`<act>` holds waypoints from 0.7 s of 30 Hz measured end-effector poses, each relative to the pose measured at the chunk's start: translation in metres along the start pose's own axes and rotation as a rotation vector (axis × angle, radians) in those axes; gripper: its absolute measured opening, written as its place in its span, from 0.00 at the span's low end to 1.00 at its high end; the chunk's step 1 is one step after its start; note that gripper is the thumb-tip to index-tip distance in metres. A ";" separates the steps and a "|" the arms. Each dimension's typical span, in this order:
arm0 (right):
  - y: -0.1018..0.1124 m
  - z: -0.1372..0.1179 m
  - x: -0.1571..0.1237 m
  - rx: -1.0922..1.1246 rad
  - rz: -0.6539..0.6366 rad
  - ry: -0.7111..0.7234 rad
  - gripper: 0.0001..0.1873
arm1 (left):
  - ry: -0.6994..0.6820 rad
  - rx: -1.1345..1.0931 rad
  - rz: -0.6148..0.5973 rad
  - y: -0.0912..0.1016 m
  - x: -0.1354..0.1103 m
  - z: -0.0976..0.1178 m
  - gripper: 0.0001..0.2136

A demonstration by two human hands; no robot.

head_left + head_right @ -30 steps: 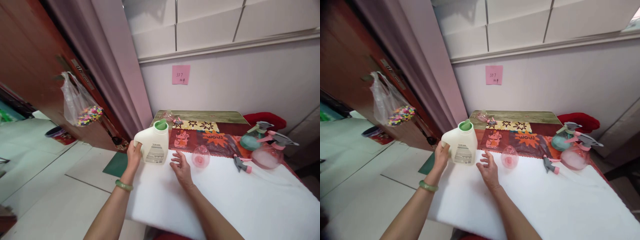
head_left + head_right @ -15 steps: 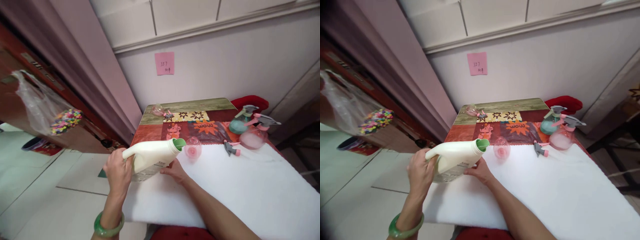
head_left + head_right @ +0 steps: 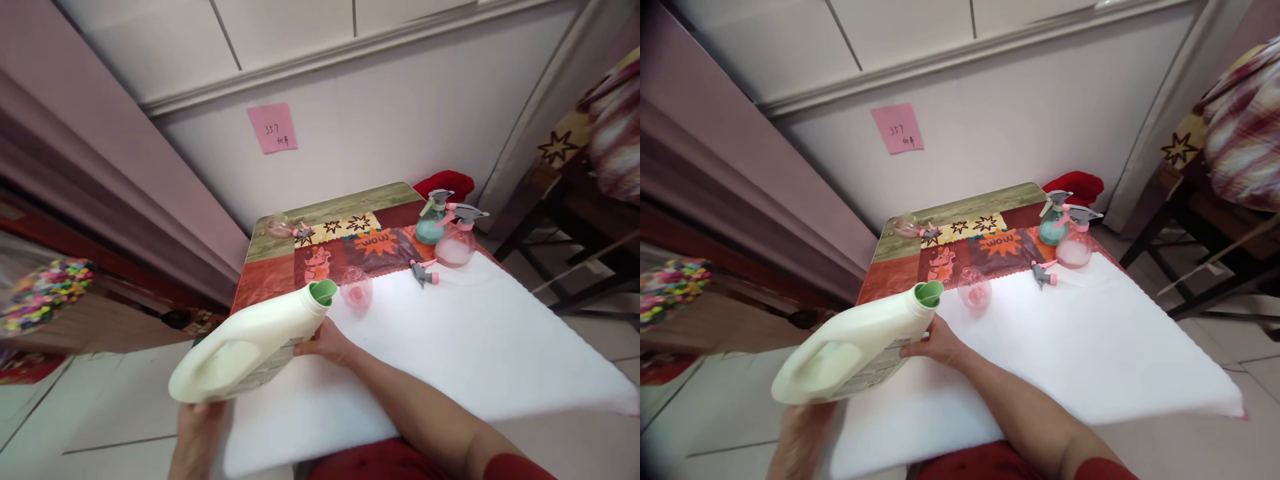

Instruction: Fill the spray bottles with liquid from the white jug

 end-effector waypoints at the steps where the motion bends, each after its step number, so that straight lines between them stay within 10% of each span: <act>1: 0.000 -0.001 0.000 0.003 -0.004 -0.002 0.42 | 0.064 -0.038 -0.031 -0.006 -0.006 -0.014 0.44; 7: 0.001 -0.004 -0.001 0.015 0.010 -0.007 0.40 | 0.189 -0.048 -0.163 -0.037 -0.023 -0.032 0.37; 21: 0.005 -0.033 -0.005 0.078 0.064 0.136 0.32 | -0.062 -0.091 -0.004 -0.035 -0.028 0.039 0.38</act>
Point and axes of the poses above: each hand's wrist, its own x-axis towards the middle knuckle, its own y-axis out of the back of the hand, z = x × y, the point moved 6 cm from there along x, towards the middle knuckle, and after that the axes turned 11 degrees about z, right-handed, at the moved point
